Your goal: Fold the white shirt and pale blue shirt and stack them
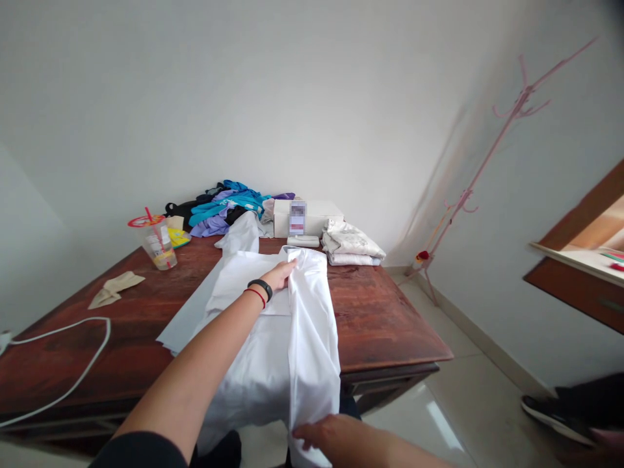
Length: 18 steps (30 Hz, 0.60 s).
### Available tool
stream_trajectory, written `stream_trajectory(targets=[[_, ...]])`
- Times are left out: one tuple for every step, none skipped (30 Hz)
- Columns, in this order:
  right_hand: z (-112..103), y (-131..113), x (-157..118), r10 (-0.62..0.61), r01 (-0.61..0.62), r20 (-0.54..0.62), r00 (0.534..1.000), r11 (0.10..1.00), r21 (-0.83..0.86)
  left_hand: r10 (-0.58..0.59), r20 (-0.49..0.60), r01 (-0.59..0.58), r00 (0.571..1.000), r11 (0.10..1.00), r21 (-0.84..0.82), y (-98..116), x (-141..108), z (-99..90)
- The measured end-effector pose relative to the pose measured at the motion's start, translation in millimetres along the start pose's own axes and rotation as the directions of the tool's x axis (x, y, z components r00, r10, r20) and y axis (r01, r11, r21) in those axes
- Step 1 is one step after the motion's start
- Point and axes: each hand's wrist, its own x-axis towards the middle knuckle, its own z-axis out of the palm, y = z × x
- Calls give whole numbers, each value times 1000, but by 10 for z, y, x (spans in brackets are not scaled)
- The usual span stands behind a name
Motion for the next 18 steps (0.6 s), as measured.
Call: stream_trajectory(targets=[[96, 23, 113, 18, -17, 17, 1000, 1000, -20, 32, -15, -31, 999, 998, 51, 12, -18, 7], [164, 28, 207, 31, -29, 48, 998, 999, -31, 70, -36, -66, 997, 992, 108, 27, -35, 7], [200, 15, 270, 34, -31, 78, 996, 999, -38, 113, -63, -101, 992, 980, 170, 47, -49, -1], [202, -15, 294, 15, -13, 99, 995, 1000, -25, 161, -94, -135, 983, 962, 236, 72, -58, -19], [171, -58, 276, -19, 18, 118, 993, 1000, 7, 211, -124, -166, 969, 938, 305, 103, -61, -47], [110, -108, 219, -59, 53, 117, 991, 997, 54, 260, -148, -189, 954, 908, 374, 137, -57, -85], [22, -159, 130, -89, 80, 87, 992, 991, 106, 303, -162, -206, 939, 874, 440, 174, -44, -130], [-88, -206, 21, -91, 86, 26, 995, 984, 157, 336, -162, -216, 928, 838, 501, 212, -23, -180], [-212, -241, -95, -60, 74, -75, 995, 977, 198, 357, -149, -221, 922, 802, 555, 248, 5, -233], [-343, -259, -205, 14, 36, -214, 977, 973, 227, 364, -129, -219, 922, 768, 601, 279, 39, -286], [-474, -257, -299, 97, -9, -343, 934, 968, 249, 358, -105, -213, 928, 738, 640, 305, 77, -336], [-598, -232, -370, 169, -45, -466, 869, 963, 267, 344, -81, -204, 936, 712, 672, 323, 118, -382], [-707, -188, -414, 232, -72, -570, 788, 954, 290, 323, -58, -193, 944, 690, 698, 333, 158, -422], [-797, -128, -434, 279, -88, -642, 714, 945, 313, 302, -42, -181, 952, 670, 720, 338, 197, -455], [-864, -58, -431, 315, -95, -684, 659, 936, 339, 285, -31, -170, 958, 653, 738, 337, 233, -482], [-909, 14, -410, 342, -92, -697, 631, 925, 370, 273, -27, -160, 962, 637, 754, 334, 268, -503], [-933, 82, -376, 358, -77, -689, 630, 912, 403, 266, -29, -149, 963, 623, 768, 332, 301, -521], [-939, 141, -335, 368, -54, -668, 647, 896, 442, 262, -35, -137, 965, 610, 780, 331, 332, -536]])
